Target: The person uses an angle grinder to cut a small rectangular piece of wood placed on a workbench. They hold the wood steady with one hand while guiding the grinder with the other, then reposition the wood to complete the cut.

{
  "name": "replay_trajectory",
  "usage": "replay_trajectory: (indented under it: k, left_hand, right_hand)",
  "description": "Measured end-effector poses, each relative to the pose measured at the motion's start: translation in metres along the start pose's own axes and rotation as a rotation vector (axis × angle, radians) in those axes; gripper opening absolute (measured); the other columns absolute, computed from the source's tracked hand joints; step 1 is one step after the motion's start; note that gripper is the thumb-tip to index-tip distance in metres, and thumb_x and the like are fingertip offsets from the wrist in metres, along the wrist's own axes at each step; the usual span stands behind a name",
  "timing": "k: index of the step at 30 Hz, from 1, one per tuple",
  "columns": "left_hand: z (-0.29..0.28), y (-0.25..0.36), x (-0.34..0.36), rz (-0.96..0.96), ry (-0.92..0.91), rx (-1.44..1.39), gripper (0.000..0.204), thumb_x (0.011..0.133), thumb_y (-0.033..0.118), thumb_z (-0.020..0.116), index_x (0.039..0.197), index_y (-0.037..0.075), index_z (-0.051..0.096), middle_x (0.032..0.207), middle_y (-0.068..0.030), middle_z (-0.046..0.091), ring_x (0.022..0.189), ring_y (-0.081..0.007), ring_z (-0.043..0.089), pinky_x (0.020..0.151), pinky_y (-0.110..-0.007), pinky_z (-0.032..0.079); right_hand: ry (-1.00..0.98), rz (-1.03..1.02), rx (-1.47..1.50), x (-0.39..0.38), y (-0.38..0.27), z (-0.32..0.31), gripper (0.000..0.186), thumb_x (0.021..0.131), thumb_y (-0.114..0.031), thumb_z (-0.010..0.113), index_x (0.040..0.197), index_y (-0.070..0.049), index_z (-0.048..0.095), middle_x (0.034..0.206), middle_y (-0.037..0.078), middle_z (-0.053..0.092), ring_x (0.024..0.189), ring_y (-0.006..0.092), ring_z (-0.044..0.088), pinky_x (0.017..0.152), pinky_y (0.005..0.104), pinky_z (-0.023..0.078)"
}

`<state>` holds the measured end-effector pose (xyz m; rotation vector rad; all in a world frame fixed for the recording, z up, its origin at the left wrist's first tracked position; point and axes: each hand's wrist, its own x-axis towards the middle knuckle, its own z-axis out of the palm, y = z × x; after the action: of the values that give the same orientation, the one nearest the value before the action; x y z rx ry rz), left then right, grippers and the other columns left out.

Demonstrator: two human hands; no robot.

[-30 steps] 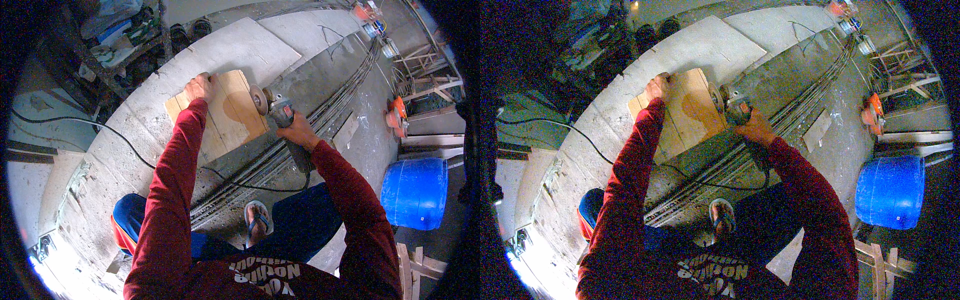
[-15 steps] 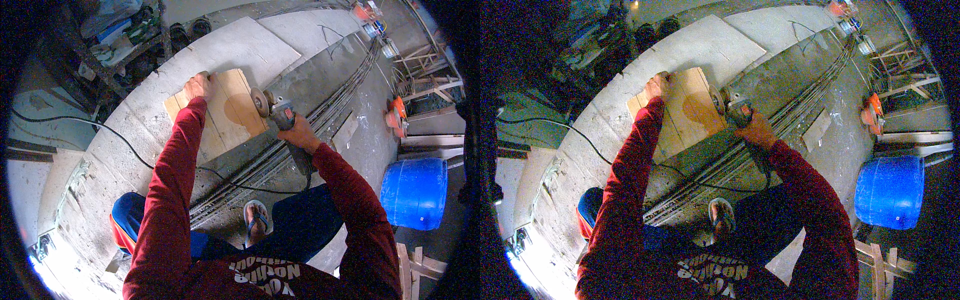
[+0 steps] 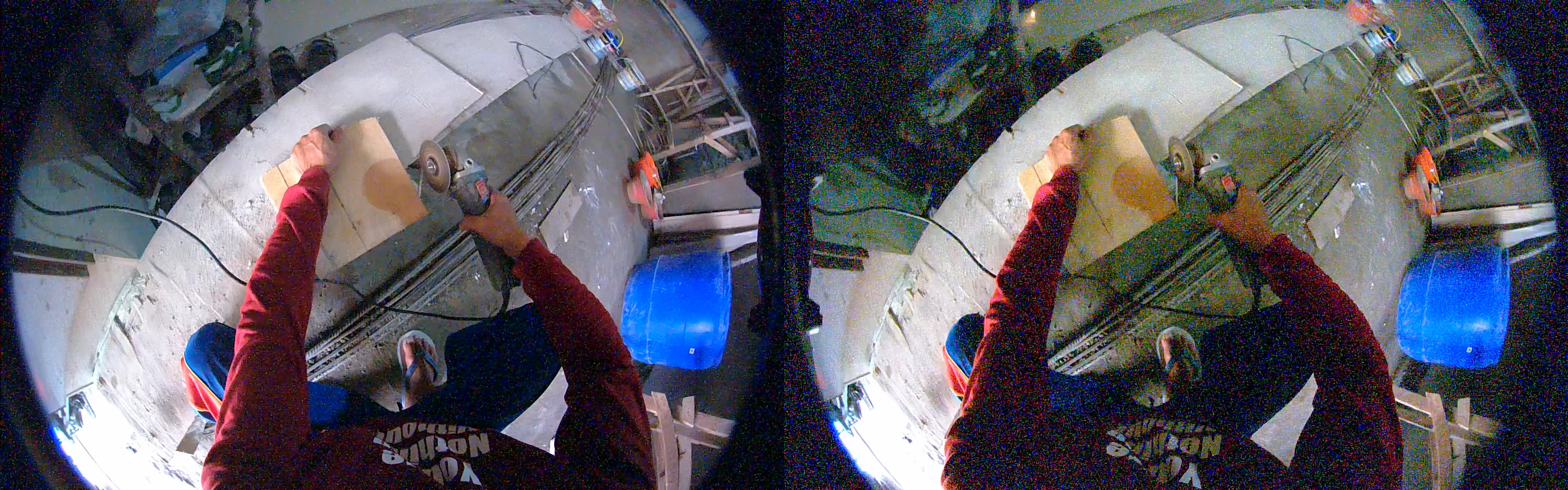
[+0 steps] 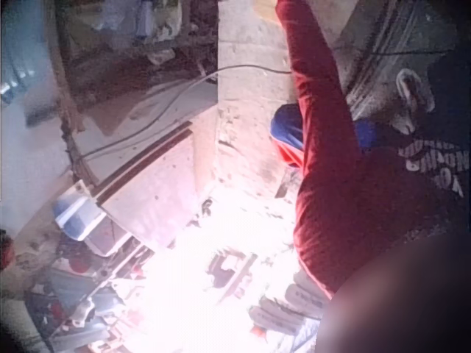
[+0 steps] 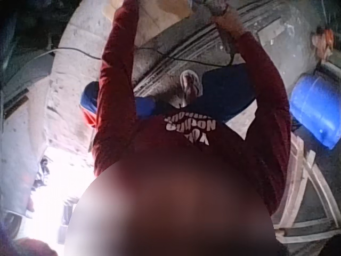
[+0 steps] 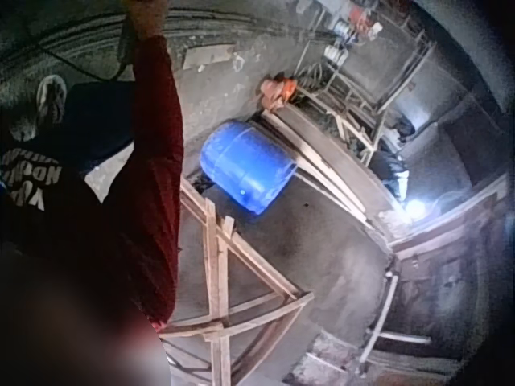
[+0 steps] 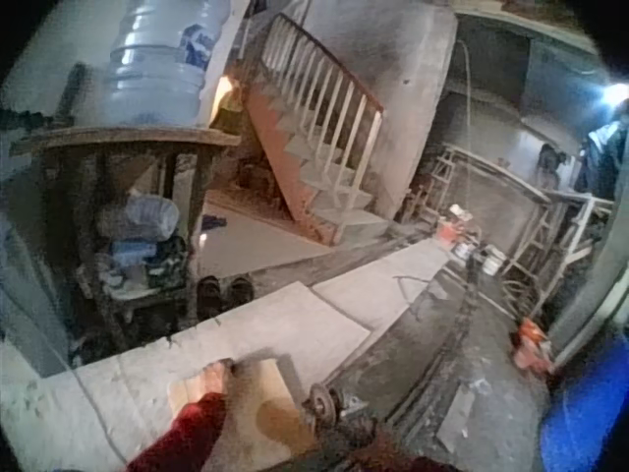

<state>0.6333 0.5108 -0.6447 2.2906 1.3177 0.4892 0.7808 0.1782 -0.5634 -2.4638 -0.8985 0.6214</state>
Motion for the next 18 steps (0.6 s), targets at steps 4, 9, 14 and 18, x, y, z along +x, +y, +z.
replay_trajectory:
  k: [4, 9, 14, 18]
  left_hand:
    - [-0.012, 0.01, -0.007, 0.005, 0.052, -0.032, 0.04, 0.089, 0.048, 0.056, 0.096, 0.013, 0.073, 0.09, -0.0184, 0.071, 0.089, -0.038, 0.068, 0.08, -0.046, 0.053]
    - [-0.042, 0.017, -0.014, 0.055, 0.19, -0.156, 0.046, 0.092, 0.049, 0.051, 0.089, 0.007, 0.071, 0.084, -0.0201, 0.069, 0.082, -0.0407, 0.066, 0.075, -0.046, 0.051]
    - [-0.061, 0.014, -0.016, 0.103, 0.268, -0.316, 0.05, 0.096, 0.046, 0.049, 0.086, 0.001, 0.068, 0.079, -0.0236, 0.066, 0.076, -0.0417, 0.064, 0.072, -0.047, 0.048]
    - [-0.06, 0.011, -0.014, 0.14, 0.291, -0.316, 0.05, 0.096, 0.044, 0.051, 0.081, -0.001, 0.065, 0.074, -0.0231, 0.064, 0.069, -0.041, 0.061, 0.067, -0.045, 0.046]
  right_hand:
    - [0.07, -0.12, 0.11, -0.008, -0.014, -0.014, 0.039, 0.062, -0.014, 0.077, 0.096, -0.002, 0.064, 0.083, 0.004, 0.067, 0.075, 0.0175, 0.062, 0.072, 0.0331, 0.05]
    - [0.174, -0.191, 0.311, -0.004, -0.023, -0.025, 0.03, 0.063, -0.012, 0.076, 0.09, -0.003, 0.065, 0.076, 0.002, 0.064, 0.07, 0.0153, 0.06, 0.067, 0.032, 0.049]
    - [0.126, -0.144, 0.428, 0.003, -0.025, -0.037, 0.024, 0.064, -0.012, 0.076, 0.084, -0.006, 0.064, 0.073, 0.0, 0.062, 0.067, 0.0123, 0.058, 0.061, 0.0311, 0.046]
    - [0.182, -0.178, 0.42, 0.004, -0.022, -0.036, 0.025, 0.064, -0.013, 0.076, 0.086, -0.006, 0.064, 0.072, 0.001, 0.062, 0.066, 0.0144, 0.058, 0.061, 0.0319, 0.047]
